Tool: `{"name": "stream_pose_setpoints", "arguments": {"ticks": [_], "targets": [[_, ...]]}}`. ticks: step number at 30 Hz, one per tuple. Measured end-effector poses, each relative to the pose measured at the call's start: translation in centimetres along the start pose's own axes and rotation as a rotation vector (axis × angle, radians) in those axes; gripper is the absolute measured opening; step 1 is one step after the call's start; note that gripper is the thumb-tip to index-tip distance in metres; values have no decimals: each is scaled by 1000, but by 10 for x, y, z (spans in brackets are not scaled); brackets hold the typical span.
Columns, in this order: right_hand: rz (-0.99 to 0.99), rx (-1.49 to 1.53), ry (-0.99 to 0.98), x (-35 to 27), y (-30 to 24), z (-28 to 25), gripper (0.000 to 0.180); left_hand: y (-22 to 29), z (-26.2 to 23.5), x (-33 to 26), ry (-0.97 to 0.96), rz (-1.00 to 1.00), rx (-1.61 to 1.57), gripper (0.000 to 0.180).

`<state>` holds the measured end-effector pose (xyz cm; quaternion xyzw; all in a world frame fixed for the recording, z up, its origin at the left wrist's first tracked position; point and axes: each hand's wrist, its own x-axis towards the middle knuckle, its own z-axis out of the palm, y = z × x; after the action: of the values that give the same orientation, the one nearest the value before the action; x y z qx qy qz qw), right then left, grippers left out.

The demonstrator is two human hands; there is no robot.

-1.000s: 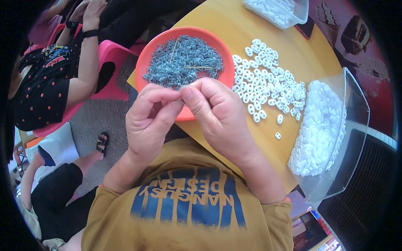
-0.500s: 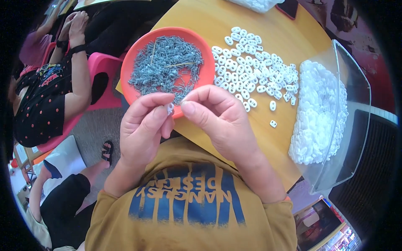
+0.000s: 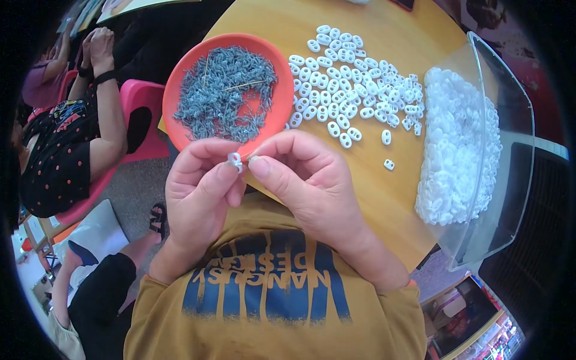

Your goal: Assembling small white plastic components with internal metal springs by hand.

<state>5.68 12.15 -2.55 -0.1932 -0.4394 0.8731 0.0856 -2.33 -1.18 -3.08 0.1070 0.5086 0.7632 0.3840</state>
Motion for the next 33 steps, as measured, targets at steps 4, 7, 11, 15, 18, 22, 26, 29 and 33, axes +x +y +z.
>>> {"name": "stream_pose_setpoints", "arguments": {"ticks": [4,7,11,15,18,22,26,29,33], "targets": [[-4,32,-120,0,-2,-1,9,-1,3,-1,-5,36,3,20],[-16,45,-132,0,-1,-1,9,-2,4,-1,-1,47,29,20],[-22,33,-123,0,1,-3,10,-4,4,-1,10,45,37,19],[-52,-38,-96,-1,3,-4,9,-6,3,-1,7,76,62,18],[-187,-265,-46,1,8,-7,8,-6,3,-1,11,99,111,17],[-376,-541,-47,2,7,-9,5,-8,2,0,3,234,279,17],[-424,-669,-57,1,0,-8,5,-6,4,-1,-20,306,369,18],[-440,-675,-80,1,0,-11,6,-5,2,0,-36,342,455,20],[-438,-625,-78,-2,1,-11,6,-3,4,-2,-51,431,581,24]]}}
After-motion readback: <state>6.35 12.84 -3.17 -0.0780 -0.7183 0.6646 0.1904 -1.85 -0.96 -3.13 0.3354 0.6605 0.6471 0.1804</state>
